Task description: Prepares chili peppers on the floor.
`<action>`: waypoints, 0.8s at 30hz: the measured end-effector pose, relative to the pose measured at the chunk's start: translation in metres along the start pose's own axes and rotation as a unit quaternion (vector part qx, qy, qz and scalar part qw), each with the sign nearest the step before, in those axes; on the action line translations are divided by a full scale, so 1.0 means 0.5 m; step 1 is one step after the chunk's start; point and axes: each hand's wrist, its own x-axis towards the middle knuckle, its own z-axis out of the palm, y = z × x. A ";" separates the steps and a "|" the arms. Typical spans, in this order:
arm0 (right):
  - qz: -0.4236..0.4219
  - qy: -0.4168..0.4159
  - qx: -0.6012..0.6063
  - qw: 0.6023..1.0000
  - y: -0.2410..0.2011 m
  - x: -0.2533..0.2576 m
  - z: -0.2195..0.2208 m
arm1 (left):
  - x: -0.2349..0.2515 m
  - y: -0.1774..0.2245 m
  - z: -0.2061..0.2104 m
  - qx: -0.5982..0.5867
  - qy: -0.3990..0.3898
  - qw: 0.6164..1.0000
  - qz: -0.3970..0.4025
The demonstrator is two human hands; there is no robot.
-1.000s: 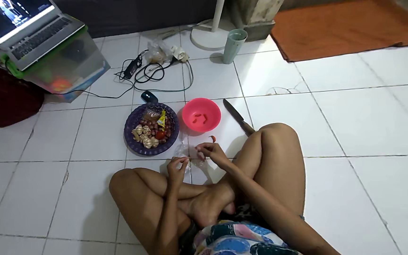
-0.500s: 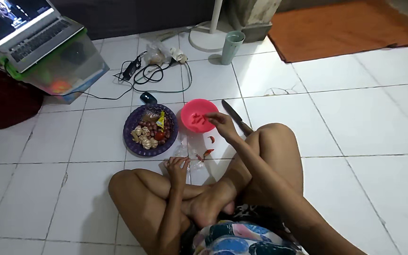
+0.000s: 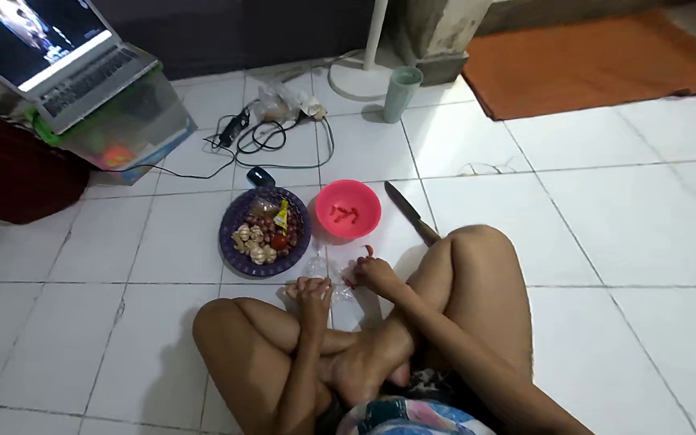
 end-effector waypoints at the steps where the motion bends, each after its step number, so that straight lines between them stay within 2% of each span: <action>1: 0.003 0.001 0.000 1.000 0.002 0.001 -0.002 | 0.001 0.001 -0.001 0.000 0.001 1.000 0.002; 8: 0.028 0.021 0.038 0.999 0.018 0.001 -0.006 | 0.006 0.003 -0.004 -0.012 -0.031 0.999 -0.026; 13: 0.028 -0.001 0.030 0.999 0.011 0.007 0.005 | -0.001 -0.006 0.020 -0.021 0.039 0.998 0.035; 18: -0.111 0.149 0.092 0.978 -0.043 -0.025 0.025 | -0.004 -0.010 0.025 -0.041 0.033 0.996 0.070; 21: -0.218 0.303 0.069 0.925 -0.073 -0.021 0.065 | 0.001 0.000 0.008 -0.065 0.002 0.997 0.031; 24: -0.273 0.385 0.041 0.881 -0.087 -0.006 0.086 | 0.000 0.000 -0.001 -0.086 0.019 0.996 -0.007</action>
